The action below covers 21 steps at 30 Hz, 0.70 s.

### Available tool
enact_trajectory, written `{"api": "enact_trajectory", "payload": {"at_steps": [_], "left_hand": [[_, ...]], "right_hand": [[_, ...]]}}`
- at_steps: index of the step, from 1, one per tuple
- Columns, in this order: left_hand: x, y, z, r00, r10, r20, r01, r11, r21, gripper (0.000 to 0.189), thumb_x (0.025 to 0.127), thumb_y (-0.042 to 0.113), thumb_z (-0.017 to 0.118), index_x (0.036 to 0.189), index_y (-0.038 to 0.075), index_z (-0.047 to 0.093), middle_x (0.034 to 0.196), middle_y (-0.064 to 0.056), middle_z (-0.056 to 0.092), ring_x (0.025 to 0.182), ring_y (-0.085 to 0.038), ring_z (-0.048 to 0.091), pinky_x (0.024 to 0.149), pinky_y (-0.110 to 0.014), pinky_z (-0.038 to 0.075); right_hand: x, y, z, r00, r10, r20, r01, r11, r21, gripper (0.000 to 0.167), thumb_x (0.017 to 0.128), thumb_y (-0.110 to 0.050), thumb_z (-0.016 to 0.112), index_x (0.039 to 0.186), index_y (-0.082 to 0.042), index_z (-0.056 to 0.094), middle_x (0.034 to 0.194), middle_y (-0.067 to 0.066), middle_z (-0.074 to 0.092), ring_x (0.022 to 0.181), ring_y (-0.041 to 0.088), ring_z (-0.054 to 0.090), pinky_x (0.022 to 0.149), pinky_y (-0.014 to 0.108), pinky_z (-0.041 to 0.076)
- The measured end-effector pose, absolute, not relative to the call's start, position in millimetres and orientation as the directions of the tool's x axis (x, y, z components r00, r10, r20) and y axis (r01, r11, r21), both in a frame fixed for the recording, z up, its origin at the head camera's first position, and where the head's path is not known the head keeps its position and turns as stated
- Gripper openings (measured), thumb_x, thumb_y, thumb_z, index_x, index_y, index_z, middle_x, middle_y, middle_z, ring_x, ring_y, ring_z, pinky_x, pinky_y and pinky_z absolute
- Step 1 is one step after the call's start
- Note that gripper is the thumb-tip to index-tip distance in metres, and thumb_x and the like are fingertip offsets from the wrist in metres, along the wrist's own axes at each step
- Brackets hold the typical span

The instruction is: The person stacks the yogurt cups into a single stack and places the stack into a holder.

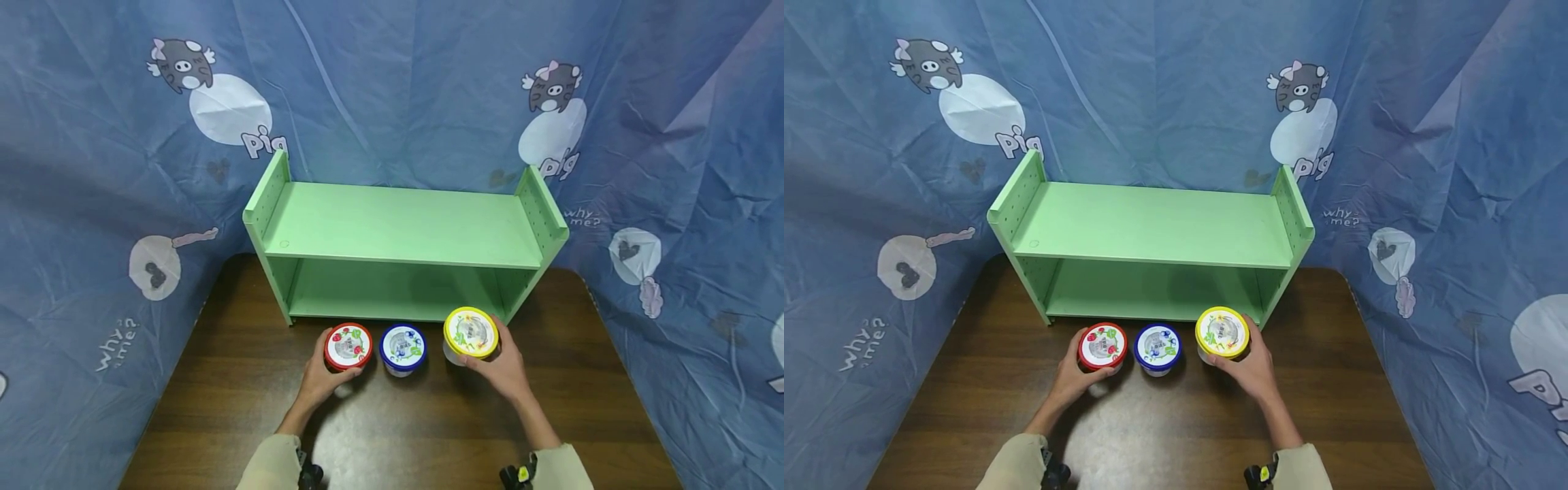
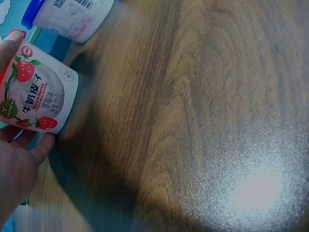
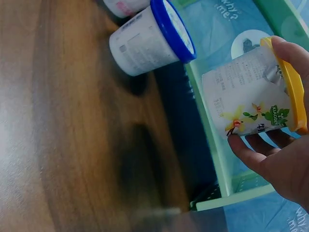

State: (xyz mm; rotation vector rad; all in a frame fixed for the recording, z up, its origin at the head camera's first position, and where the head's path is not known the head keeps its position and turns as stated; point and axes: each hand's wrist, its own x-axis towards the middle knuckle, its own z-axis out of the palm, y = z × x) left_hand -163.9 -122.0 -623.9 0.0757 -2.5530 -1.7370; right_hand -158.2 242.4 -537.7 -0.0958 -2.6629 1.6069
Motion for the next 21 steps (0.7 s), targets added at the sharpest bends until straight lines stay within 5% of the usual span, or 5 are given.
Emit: {"api": "enact_trajectory", "payload": {"at_steps": [21], "left_hand": [[-163.2, -121.8, -625.8, -0.998, -0.066, 0.013, -0.01, 0.342, 0.939, 0.109, 0.068, 0.018, 0.092, 0.156, 0.007, 0.028, 0.149, -0.023, 0.05, 0.134, -0.039, 0.051, 0.111, -0.056, 0.038]], "right_hand": [[-169.6, 203.7, -513.1, -1.0, 0.01, 0.007, -0.002, 0.451, -0.892, 0.105, 0.072, -0.021, 0.089, 0.157, -0.01, 0.028, 0.153, 0.018, 0.044, 0.138, 0.034, 0.045, 0.114, 0.055, 0.035]]}}
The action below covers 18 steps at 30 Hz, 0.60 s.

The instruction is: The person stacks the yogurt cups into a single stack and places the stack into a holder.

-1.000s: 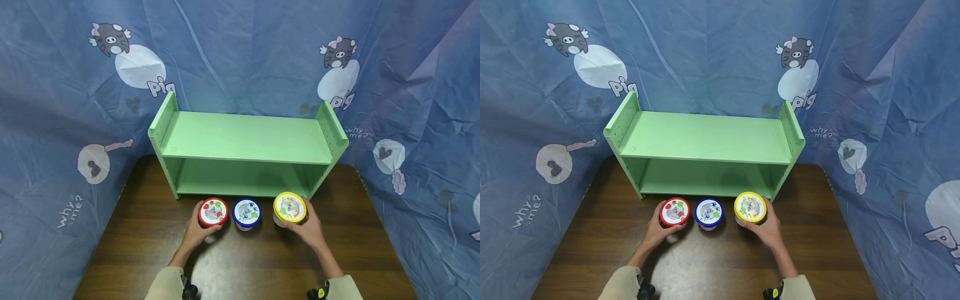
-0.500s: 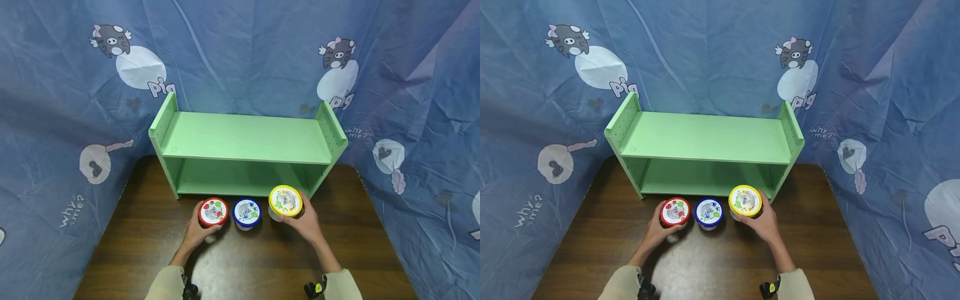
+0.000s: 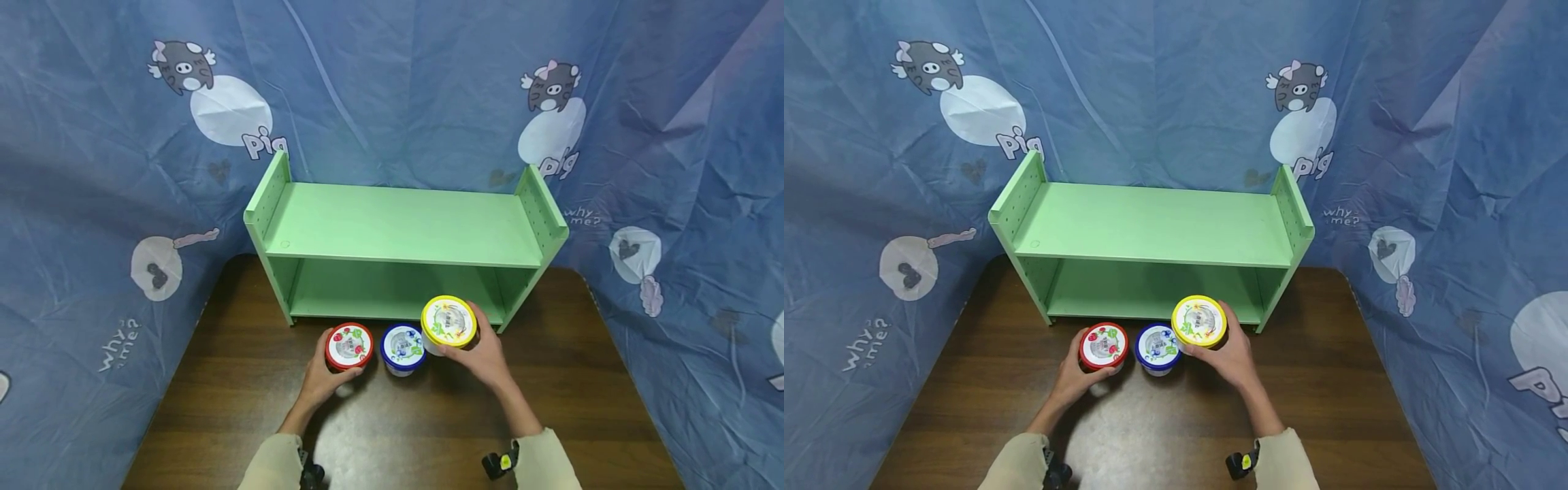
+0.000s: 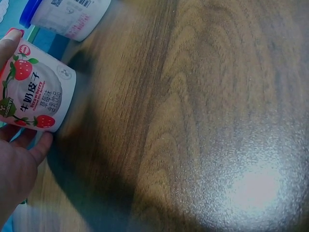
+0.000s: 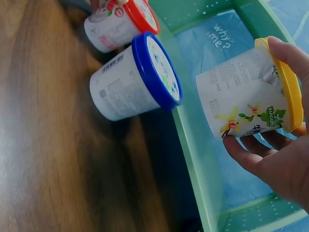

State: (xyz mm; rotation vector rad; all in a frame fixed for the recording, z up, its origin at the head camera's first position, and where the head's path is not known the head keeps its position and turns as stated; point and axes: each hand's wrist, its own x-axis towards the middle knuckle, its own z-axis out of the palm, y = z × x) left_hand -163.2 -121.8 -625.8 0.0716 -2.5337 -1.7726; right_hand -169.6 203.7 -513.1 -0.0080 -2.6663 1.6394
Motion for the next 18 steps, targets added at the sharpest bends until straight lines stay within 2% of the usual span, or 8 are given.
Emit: {"api": "enact_trajectory", "payload": {"at_steps": [5, 18], "left_hand": [[-163.1, -122.2, -626.4, -0.998, -0.066, 0.012, -0.012, 0.355, 0.935, 0.109, 0.069, 0.019, 0.092, 0.156, 0.007, 0.028, 0.148, -0.023, 0.051, 0.132, -0.038, 0.052, 0.11, -0.056, 0.039], [-163.9, -121.7, -628.2, -0.998, -0.059, 0.004, -0.015, 0.322, 0.947, 0.11, 0.069, 0.018, 0.092, 0.157, 0.008, 0.027, 0.151, -0.022, 0.048, 0.135, -0.037, 0.049, 0.112, -0.057, 0.036]], "right_hand": [[-172.5, 192.7, -510.3, -1.0, -0.005, -0.008, 0.005, 0.437, -0.899, 0.106, 0.07, -0.023, 0.09, 0.157, -0.015, 0.029, 0.15, 0.016, 0.047, 0.136, 0.033, 0.046, 0.113, 0.054, 0.036], [-179.7, 166.8, -516.1, -0.998, -0.063, -0.018, -0.011, 0.437, -0.9, 0.106, 0.071, -0.026, 0.091, 0.157, -0.012, 0.03, 0.147, 0.019, 0.051, 0.135, 0.034, 0.049, 0.113, 0.055, 0.036]]}}
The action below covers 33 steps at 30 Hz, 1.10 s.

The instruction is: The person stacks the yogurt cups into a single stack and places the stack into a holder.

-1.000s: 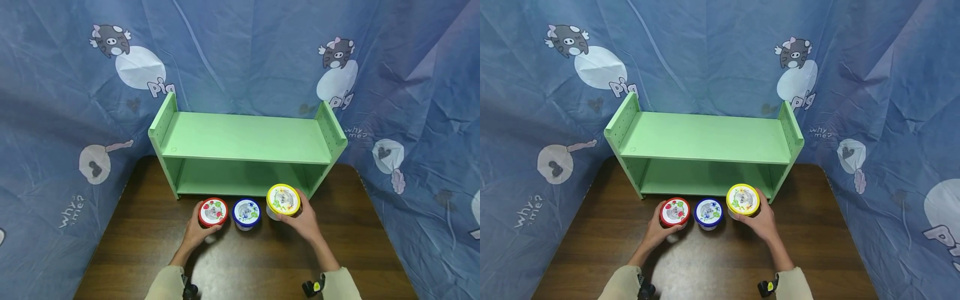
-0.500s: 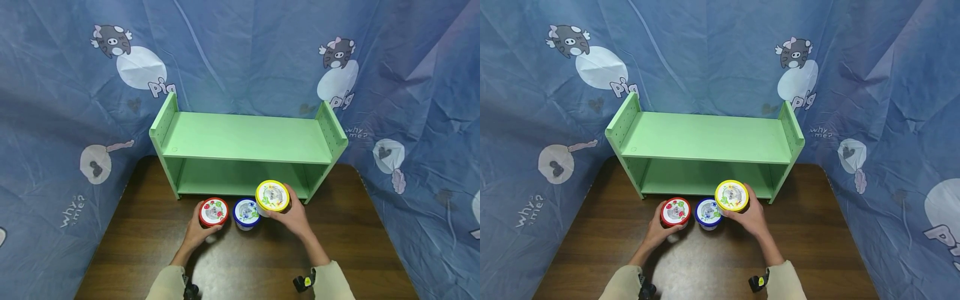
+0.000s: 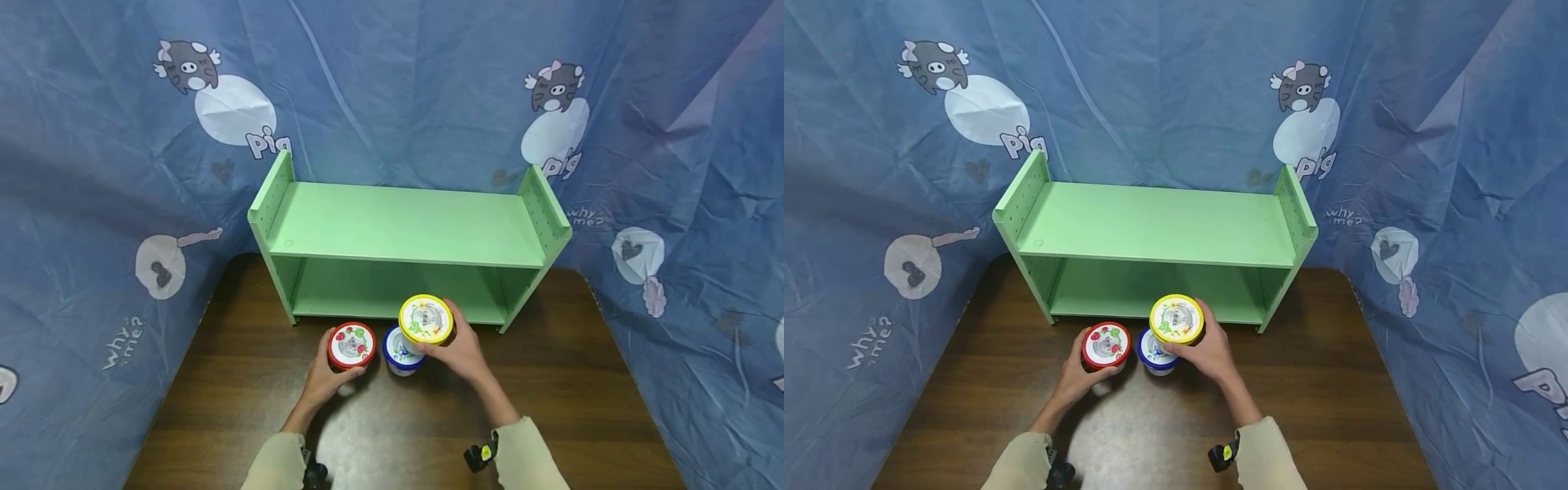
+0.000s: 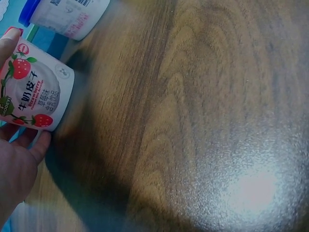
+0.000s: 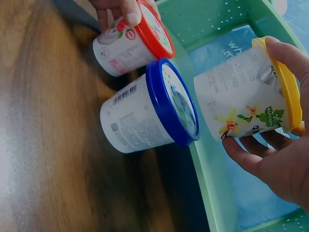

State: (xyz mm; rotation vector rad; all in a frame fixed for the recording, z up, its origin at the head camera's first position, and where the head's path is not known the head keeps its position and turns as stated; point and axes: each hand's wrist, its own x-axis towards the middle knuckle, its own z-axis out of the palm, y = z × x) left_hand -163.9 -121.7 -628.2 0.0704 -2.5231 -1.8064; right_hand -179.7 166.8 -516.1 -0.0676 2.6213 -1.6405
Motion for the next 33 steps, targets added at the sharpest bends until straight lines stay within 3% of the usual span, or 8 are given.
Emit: {"api": "enact_trajectory", "payload": {"at_steps": [18, 23, 29, 33], "left_hand": [[-164.2, -121.1, -631.8, -0.998, -0.054, 0.016, 0.002, 0.245, 0.97, 0.11, 0.068, 0.012, 0.092, 0.156, 0.005, 0.026, 0.15, -0.022, 0.048, 0.136, -0.033, 0.047, 0.114, -0.053, 0.035], [-164.9, -120.6, -632.1, -0.998, -0.054, -0.017, -0.027, 0.197, 0.98, 0.111, 0.068, 0.009, 0.091, 0.158, 0.007, 0.025, 0.153, -0.018, 0.046, 0.137, -0.027, 0.045, 0.115, -0.038, 0.035], [-163.9, -120.0, -631.8, -0.998, -0.057, -0.025, -0.034, 0.152, 0.988, 0.111, 0.068, 0.006, 0.091, 0.158, 0.008, 0.026, 0.154, -0.016, 0.045, 0.134, -0.024, 0.046, 0.106, -0.018, 0.037], [-163.3, -119.6, -630.4, -0.998, -0.064, -0.011, -0.019, 0.134, 0.991, 0.109, 0.068, 0.004, 0.09, 0.157, 0.006, 0.027, 0.154, -0.017, 0.044, 0.133, -0.025, 0.046, 0.102, -0.013, 0.036]], "right_hand": [[-181.9, 150.3, -530.0, -0.995, -0.093, -0.03, -0.016, 0.453, -0.891, 0.106, 0.07, -0.027, 0.091, 0.156, -0.01, 0.031, 0.148, 0.019, 0.05, 0.135, 0.035, 0.05, 0.111, 0.057, 0.04], [-181.7, 148.6, -531.4, -0.995, -0.097, -0.026, -0.02, 0.448, -0.894, 0.106, 0.069, -0.025, 0.092, 0.156, -0.009, 0.032, 0.147, 0.02, 0.051, 0.134, 0.036, 0.051, 0.111, 0.057, 0.04], [-182.7, 147.0, -532.8, -0.995, -0.095, -0.038, -0.009, 0.444, -0.896, 0.107, 0.069, -0.026, 0.092, 0.156, -0.01, 0.031, 0.148, 0.019, 0.05, 0.135, 0.035, 0.05, 0.112, 0.057, 0.039], [-182.9, 146.3, -534.7, -0.994, -0.098, -0.038, -0.008, 0.44, -0.898, 0.107, 0.069, -0.026, 0.092, 0.156, -0.01, 0.031, 0.149, 0.019, 0.05, 0.135, 0.035, 0.05, 0.113, 0.057, 0.039]]}}
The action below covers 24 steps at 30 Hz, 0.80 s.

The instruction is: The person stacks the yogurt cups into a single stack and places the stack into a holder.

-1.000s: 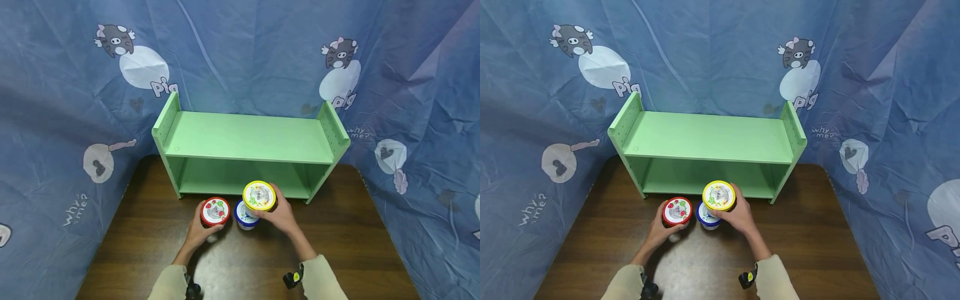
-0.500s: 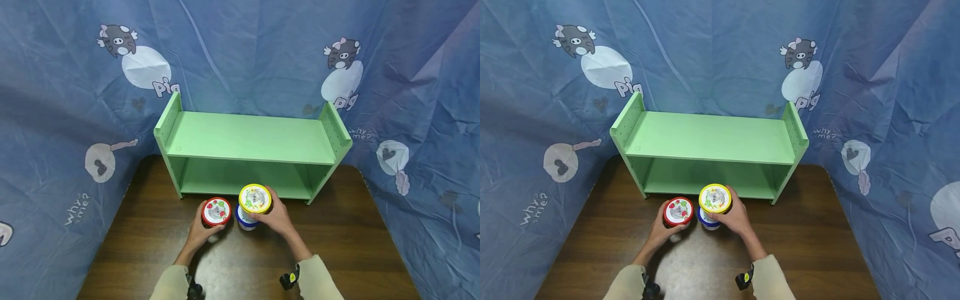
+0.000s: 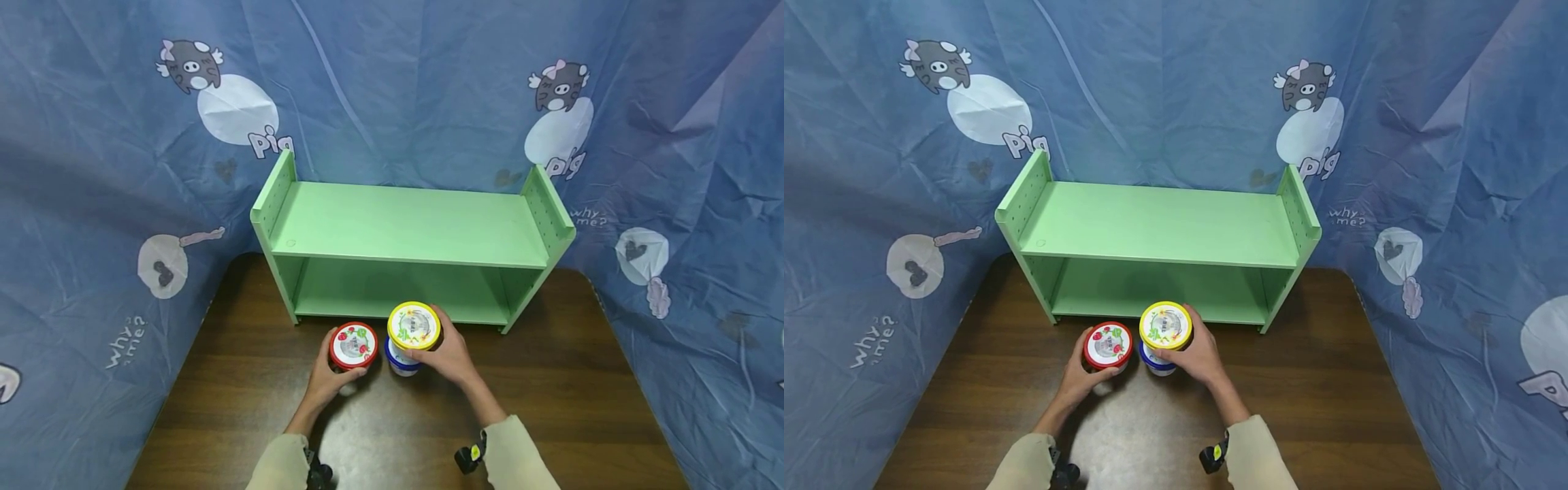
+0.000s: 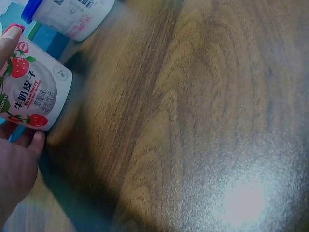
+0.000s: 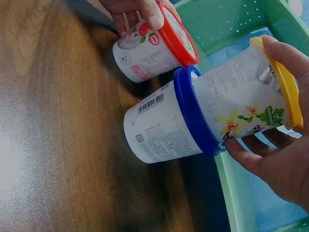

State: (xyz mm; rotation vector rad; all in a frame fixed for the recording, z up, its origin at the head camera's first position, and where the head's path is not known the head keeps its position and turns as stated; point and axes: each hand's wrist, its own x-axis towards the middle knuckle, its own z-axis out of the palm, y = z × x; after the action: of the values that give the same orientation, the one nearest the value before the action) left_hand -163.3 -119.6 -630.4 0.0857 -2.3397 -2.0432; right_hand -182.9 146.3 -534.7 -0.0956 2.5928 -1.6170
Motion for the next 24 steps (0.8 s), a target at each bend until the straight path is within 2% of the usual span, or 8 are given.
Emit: {"api": "enact_trajectory", "payload": {"at_steps": [18, 24], "left_hand": [[-163.8, -125.4, -619.9, -0.994, -0.102, -0.034, -0.045, 0.104, 0.994, 0.106, 0.068, -0.001, 0.089, 0.156, 0.008, 0.032, 0.15, -0.02, 0.049, 0.123, -0.023, 0.054, 0.091, -0.011, 0.045], [-164.1, -130.4, -610.0, -0.994, -0.112, -0.001, -0.014, 0.12, 0.993, 0.104, 0.068, -0.002, 0.088, 0.156, 0.007, 0.033, 0.147, -0.022, 0.051, 0.108, -0.009, 0.057, 0.086, -0.014, 0.047]], "right_hand": [[-183.3, 147.3, -543.1, -0.995, -0.101, -0.018, -0.024, 0.398, -0.917, 0.105, 0.069, -0.022, 0.092, 0.155, -0.012, 0.032, 0.147, 0.018, 0.051, 0.134, 0.034, 0.05, 0.113, 0.056, 0.037], [-181.6, 148.0, -542.6, -0.995, -0.102, -0.02, -0.022, 0.392, -0.92, 0.106, 0.07, -0.021, 0.091, 0.156, -0.011, 0.031, 0.148, 0.019, 0.051, 0.134, 0.035, 0.049, 0.114, 0.057, 0.036]]}}
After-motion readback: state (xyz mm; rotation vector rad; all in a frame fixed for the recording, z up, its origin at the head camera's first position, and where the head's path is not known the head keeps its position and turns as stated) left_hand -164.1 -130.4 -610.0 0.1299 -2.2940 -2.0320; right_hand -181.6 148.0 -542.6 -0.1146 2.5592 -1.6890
